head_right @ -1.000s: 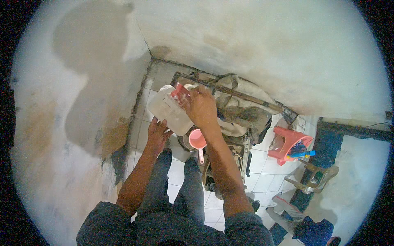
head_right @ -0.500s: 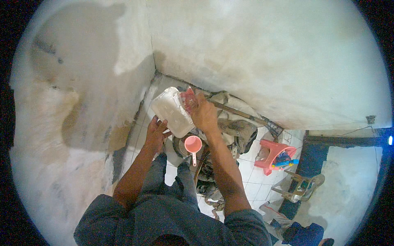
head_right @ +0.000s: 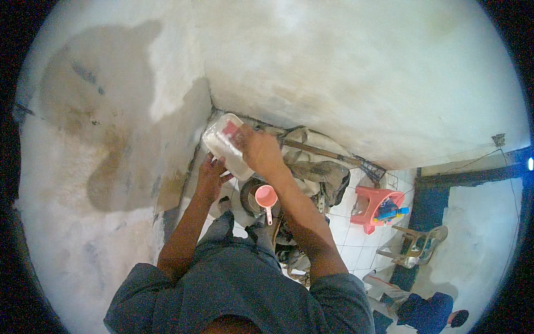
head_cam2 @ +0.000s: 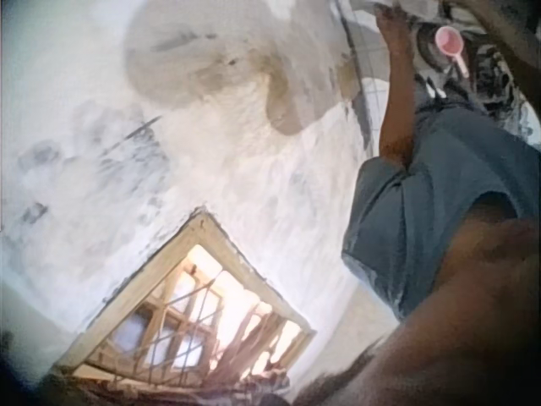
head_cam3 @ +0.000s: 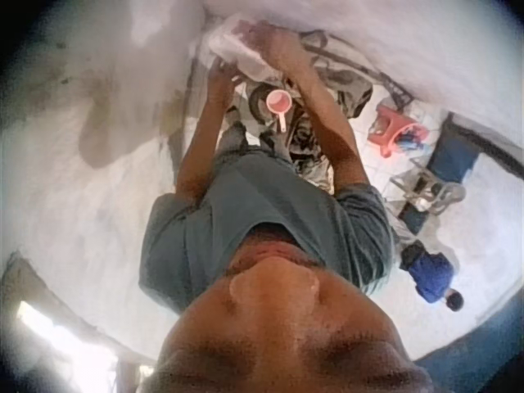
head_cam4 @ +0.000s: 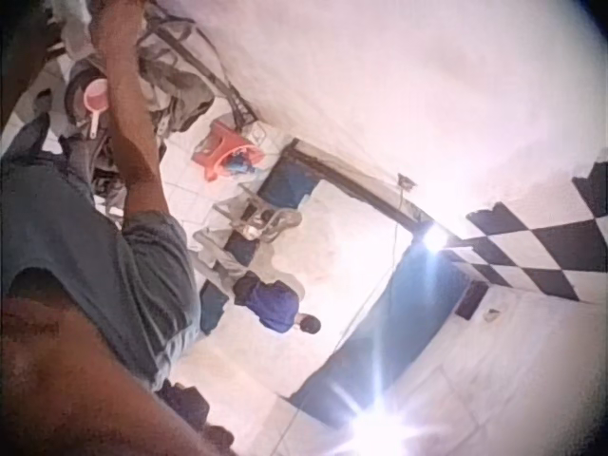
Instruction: The person applies white plaster to a wall with a plastic scraper. They scoop plaster from a tray and spread it across the wall surface multiple times.
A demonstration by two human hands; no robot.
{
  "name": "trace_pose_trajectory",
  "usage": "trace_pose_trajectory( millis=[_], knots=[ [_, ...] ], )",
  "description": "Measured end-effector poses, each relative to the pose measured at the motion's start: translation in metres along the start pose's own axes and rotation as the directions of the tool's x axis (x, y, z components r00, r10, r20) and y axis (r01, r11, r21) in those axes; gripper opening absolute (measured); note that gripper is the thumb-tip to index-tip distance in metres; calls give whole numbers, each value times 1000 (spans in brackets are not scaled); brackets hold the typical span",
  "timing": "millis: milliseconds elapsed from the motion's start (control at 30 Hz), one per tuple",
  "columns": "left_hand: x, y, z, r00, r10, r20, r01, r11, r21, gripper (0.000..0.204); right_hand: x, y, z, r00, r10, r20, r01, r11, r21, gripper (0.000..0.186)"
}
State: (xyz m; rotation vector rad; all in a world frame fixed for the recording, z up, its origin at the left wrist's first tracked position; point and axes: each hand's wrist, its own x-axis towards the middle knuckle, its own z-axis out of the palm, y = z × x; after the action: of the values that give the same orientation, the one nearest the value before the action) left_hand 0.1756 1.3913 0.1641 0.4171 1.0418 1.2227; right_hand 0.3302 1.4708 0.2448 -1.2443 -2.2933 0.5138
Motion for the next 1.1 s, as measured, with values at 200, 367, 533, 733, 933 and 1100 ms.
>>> trace_pose_trajectory(
  millis=[200,367,533,733,933,1100],
  knots=[
    [-3,6,11,1000,19,20,-19,1000,20,49,-2,-3,-31,956,282,-77,-279,959,52,16],
    [-3,3,14,997,34,66,-35,999,11,52,-8,-1,-18,973,226,-49,-222,972,73,30],
    [-12,15,20,994,49,97,-51,999,16,53,-9,19,-39,940,315,-131,-304,947,102,31],
    [-13,13,22,997,43,69,-45,998,34,49,-12,-4,-28,943,314,-112,-299,945,135,20],
    [-13,7,15,998,55,39,-55,998,4,44,-9,-13,-53,947,271,-174,-234,950,205,20],
    [-17,7,18,996,85,40,-85,996,0,45,-11,-18,-46,959,248,-137,-227,962,152,17]
  ],
)
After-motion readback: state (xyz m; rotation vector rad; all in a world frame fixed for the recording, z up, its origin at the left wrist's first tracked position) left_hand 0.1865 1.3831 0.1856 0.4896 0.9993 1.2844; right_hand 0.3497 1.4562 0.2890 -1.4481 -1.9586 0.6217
